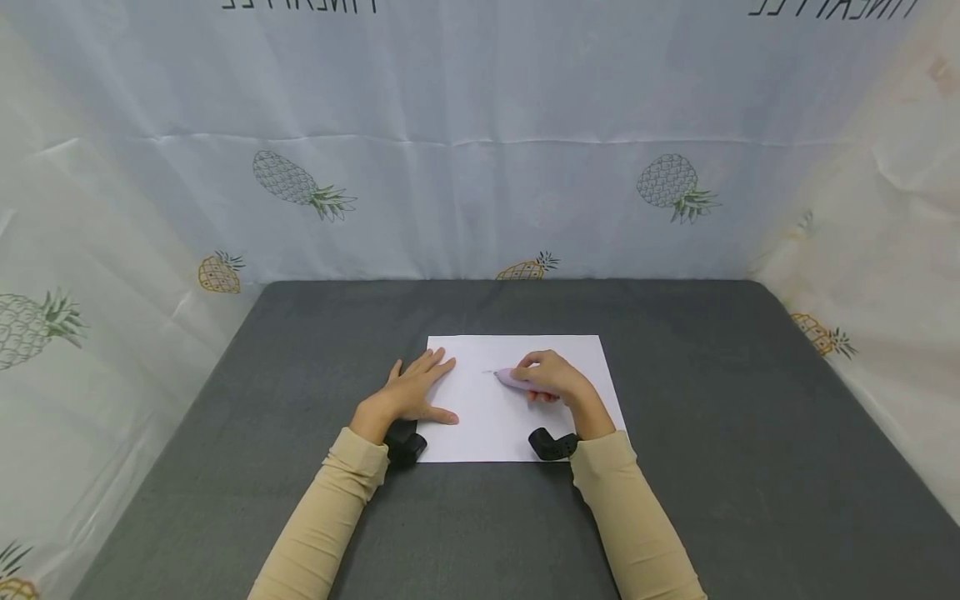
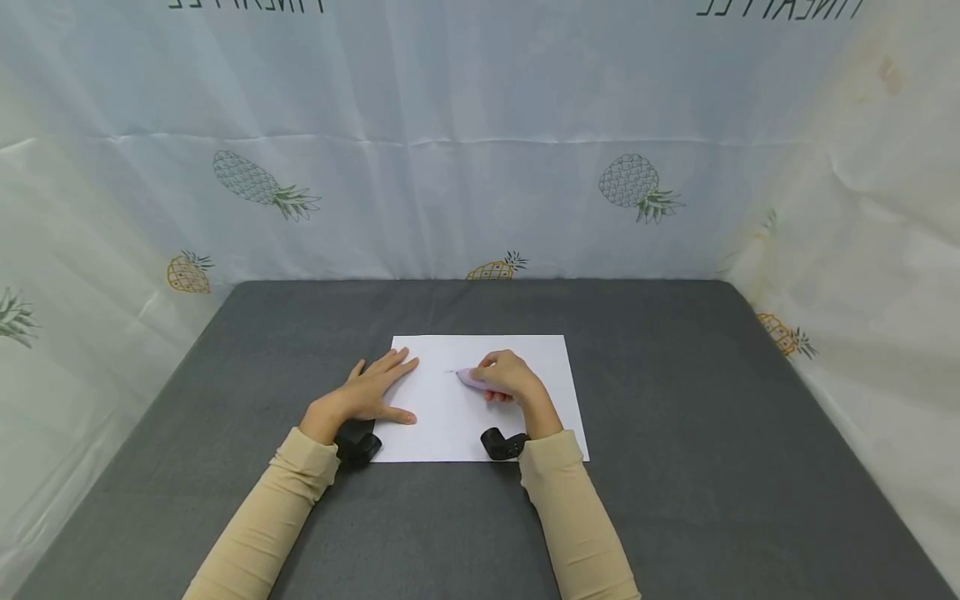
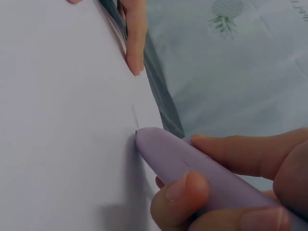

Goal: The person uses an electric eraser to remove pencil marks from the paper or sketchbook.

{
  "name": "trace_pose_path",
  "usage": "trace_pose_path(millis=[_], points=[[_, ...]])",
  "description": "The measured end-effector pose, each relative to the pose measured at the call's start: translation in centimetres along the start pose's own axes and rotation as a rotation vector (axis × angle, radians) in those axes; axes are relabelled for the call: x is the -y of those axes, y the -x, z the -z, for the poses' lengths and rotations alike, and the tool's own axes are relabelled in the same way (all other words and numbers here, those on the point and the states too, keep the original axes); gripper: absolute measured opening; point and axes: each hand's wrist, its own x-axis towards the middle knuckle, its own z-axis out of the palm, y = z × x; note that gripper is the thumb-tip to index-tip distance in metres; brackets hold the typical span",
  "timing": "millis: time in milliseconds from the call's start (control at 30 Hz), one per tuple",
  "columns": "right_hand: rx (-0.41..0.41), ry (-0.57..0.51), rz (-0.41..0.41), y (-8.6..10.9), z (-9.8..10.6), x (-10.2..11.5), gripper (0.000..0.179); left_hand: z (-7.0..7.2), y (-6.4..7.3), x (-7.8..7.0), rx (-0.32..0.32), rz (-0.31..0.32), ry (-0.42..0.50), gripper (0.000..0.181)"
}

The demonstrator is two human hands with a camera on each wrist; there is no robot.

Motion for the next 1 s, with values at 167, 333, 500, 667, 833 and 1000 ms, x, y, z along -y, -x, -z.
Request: trace_pose_path(millis=[167,333,500,667,833,1000], points=[[0.024,-0.002,0.005,0.09,-0.14,0.12,0.029,-0.02,0.08,0.09,-0.004,-0.001,-0.001,0.098],[0.025,0.013,-0.007,0.51,-0.03,0.44,0.027,-0.06,0.02,0.15,-0.007,-0.005,0.002,0.099],[0.010,0.000,-0.008,0.48,-0.45,0.65,0.024,-0.11,-0.02,0.15,-0.002,-0.003,-0.005,0.098],[0.005,0.064,-0.029,0.52,-0.34,0.62,0.037,-0.17,-0.10,0.16,0.000,-0.004,-0.001,0.099],[0.005,0.084,-0.033,0.66,-0.38,0.72,0.044,-0.12,-0.17,0.18,-0.006,-0.009,0.000,0.099],[0.009,0.067,-0.042,0.69,-0.65,0.75,0.038,-0.02,-0.13,0.13,-0.001,0.001,-0.001,0.099]])
